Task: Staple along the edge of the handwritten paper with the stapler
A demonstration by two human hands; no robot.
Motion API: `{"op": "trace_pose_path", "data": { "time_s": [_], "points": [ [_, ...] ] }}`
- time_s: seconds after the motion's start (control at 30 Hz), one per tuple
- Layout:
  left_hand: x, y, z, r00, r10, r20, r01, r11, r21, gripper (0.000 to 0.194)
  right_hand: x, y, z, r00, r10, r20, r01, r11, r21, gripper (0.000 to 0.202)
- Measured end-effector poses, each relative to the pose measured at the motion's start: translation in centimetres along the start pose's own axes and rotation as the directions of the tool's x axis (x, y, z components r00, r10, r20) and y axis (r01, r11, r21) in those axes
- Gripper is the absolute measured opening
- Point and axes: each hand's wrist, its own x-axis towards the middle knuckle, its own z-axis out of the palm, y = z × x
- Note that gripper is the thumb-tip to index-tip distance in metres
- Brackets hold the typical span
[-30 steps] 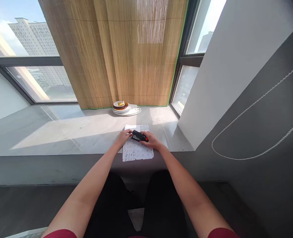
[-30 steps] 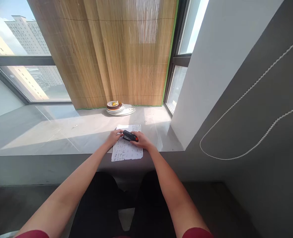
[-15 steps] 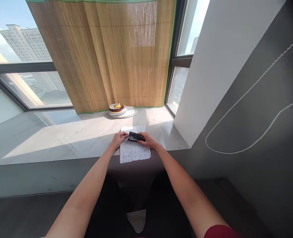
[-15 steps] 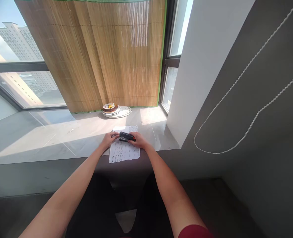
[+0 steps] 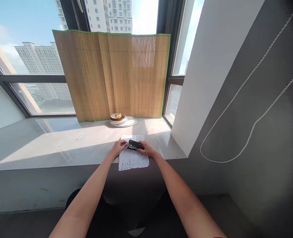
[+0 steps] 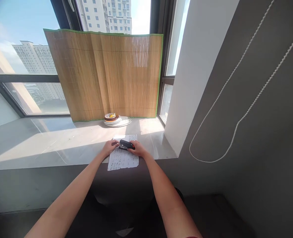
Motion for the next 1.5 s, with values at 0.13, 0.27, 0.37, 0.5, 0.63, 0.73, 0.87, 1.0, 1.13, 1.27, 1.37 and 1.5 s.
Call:
{"op": "trace_pose_path", "data": {
  "time_s": [0.13, 0.27, 0.37, 0.5, 0.63, 0.73, 0.87, 1.0, 1.13, 1.27, 1.37, 1.5],
  "points": [
    [-0.1, 0.0, 0.0, 1.000, 0.015, -0.021, -0.014, 1.000, 0.021, 0.036, 0.1, 0.1, 0.0, 1.000, -0.007, -0.003, 0.007, 1.000, 0.001, 0.031],
    [0.1, -0.3, 0.0, 0.998, -0.025, -0.049, 0.026, 1.000, 0.014, 0.035, 0.2, 0.2, -0.1, 0.999, 0.023, -0.026, -0.022, 1.000, 0.021, 0.024],
    [0.2, -0.5, 0.0, 0.998, -0.041, -0.046, 0.042, 0.999, 0.010, 0.036, 0.2, 0.2, -0.1, 0.999, 0.034, -0.039, -0.033, 0.999, 0.013, 0.021],
    [0.0, -0.9, -0.2, 0.993, -0.028, -0.117, 0.029, 1.000, 0.006, 0.038, 0.1, 0.4, 0.1, 0.997, 0.037, -0.065, -0.037, 0.999, -0.004, 0.019],
    [-0.2, -1.3, -0.3, 0.990, -0.053, -0.133, 0.051, 0.999, -0.014, 0.045, 0.2, 0.7, 0.3, 0.995, 0.043, -0.092, -0.044, 0.999, -0.007, 0.016],
    [-0.3, -1.2, -0.2, 0.998, -0.032, -0.055, 0.027, 0.995, -0.093, 0.054, 0.3, 0.7, 0.4, 0.994, 0.053, -0.096, -0.055, 0.998, -0.018, 0.017],
    [-0.5, -0.8, 0.0, 0.994, 0.001, 0.107, 0.027, 0.964, -0.264, 0.080, 0.3, 0.6, 0.5, 0.997, 0.004, -0.081, -0.008, 0.999, -0.044, 0.013],
    [-0.5, -0.6, -0.3, 0.971, 0.035, 0.237, 0.045, 0.945, -0.324, 0.096, 0.4, 0.6, 0.6, 0.998, -0.007, -0.060, 0.005, 0.999, -0.036, 0.013],
    [-0.3, -0.4, -0.2, 0.980, 0.039, 0.197, 0.008, 0.973, -0.233, 0.088, 0.5, 0.3, 0.6, 0.998, -0.007, -0.066, 0.004, 0.999, -0.042, 0.022],
    [-0.1, -0.6, 0.4, 0.988, 0.095, 0.124, -0.106, 0.991, 0.077, 0.047, -0.1, 0.7, 0.2, 0.977, -0.024, -0.211, 0.005, 0.996, -0.093, 0.030],
    [-0.1, -0.6, 0.6, 0.973, 0.152, 0.175, -0.195, 0.945, 0.262, 0.030, -1.0, 2.1, -1.0, 0.861, 0.078, -0.503, -0.145, 0.985, -0.096, 0.035],
    [0.5, 0.4, 0.8, 0.969, 0.133, 0.207, -0.213, 0.875, 0.434, 0.022, -2.2, 4.8, -3.4, 0.756, 0.218, -0.617, -0.367, 0.922, -0.124, 0.041]
  ]
}}
